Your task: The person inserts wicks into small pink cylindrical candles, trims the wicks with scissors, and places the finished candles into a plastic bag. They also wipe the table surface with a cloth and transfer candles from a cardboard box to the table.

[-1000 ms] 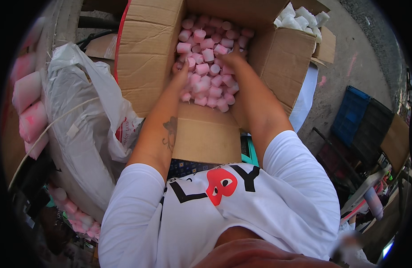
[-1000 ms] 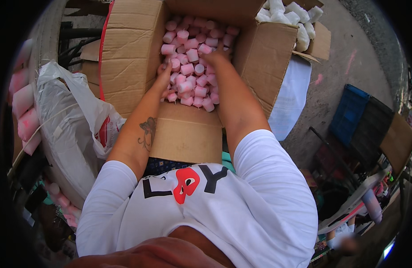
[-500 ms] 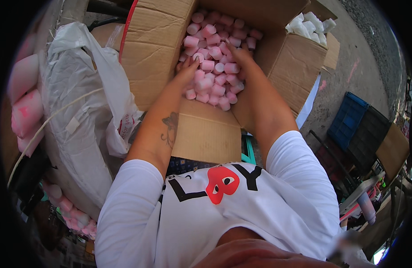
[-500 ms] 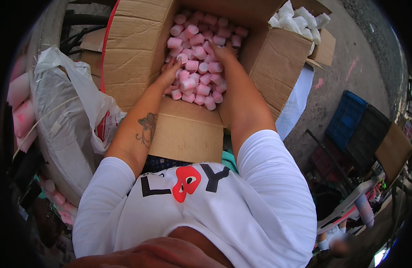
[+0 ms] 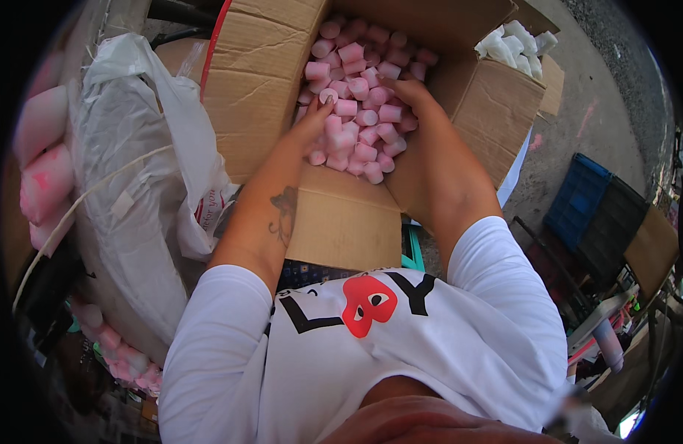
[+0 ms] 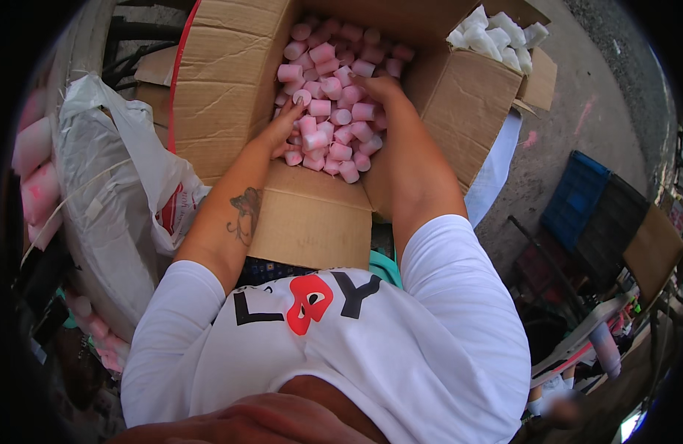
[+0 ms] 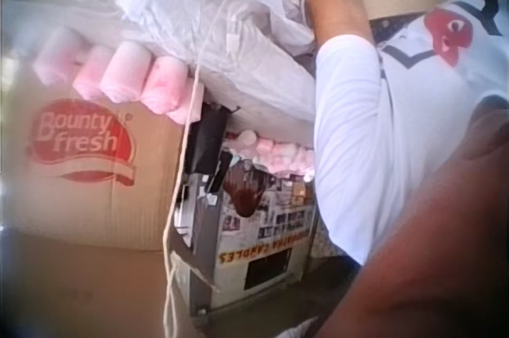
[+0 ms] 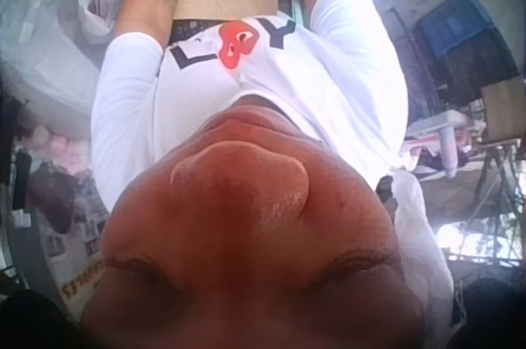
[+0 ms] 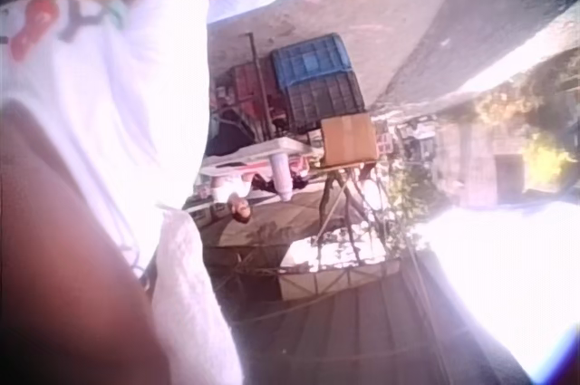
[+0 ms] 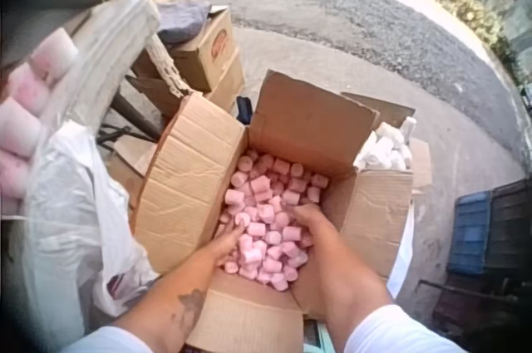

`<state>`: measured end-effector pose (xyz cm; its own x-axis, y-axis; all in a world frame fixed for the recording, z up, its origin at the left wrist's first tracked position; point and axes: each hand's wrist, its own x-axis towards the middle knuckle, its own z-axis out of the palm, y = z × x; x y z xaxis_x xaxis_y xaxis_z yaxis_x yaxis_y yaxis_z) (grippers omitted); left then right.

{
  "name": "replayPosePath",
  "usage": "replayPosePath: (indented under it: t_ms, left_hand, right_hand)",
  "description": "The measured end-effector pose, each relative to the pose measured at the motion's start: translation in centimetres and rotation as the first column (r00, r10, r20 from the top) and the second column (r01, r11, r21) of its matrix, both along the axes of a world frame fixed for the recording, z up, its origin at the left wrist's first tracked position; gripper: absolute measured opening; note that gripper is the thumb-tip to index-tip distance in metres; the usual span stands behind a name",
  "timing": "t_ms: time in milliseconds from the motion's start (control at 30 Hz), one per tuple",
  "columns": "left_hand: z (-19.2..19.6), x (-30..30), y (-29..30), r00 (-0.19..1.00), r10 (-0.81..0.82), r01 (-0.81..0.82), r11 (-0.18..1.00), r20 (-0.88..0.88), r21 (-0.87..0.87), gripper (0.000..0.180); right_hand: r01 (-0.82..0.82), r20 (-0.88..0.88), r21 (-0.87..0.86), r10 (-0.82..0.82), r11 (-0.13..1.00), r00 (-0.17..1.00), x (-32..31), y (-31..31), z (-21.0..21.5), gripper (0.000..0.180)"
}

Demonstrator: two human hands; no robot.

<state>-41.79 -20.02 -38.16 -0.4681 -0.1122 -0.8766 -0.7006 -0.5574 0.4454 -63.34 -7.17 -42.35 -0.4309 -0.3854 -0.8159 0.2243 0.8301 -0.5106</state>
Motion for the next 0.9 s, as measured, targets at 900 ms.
replayPosePath:
  t_ms: [900]
  left_hand:
    - [-0.2,-0.6,-0.6,0.995,0.093,-0.098,0.985,0.041,0.141,0.094]
  right_hand:
    - [0.246,0.352,-0.213,-0.161,0.946,0.922,6.3,-0.6,3.2,0.069]
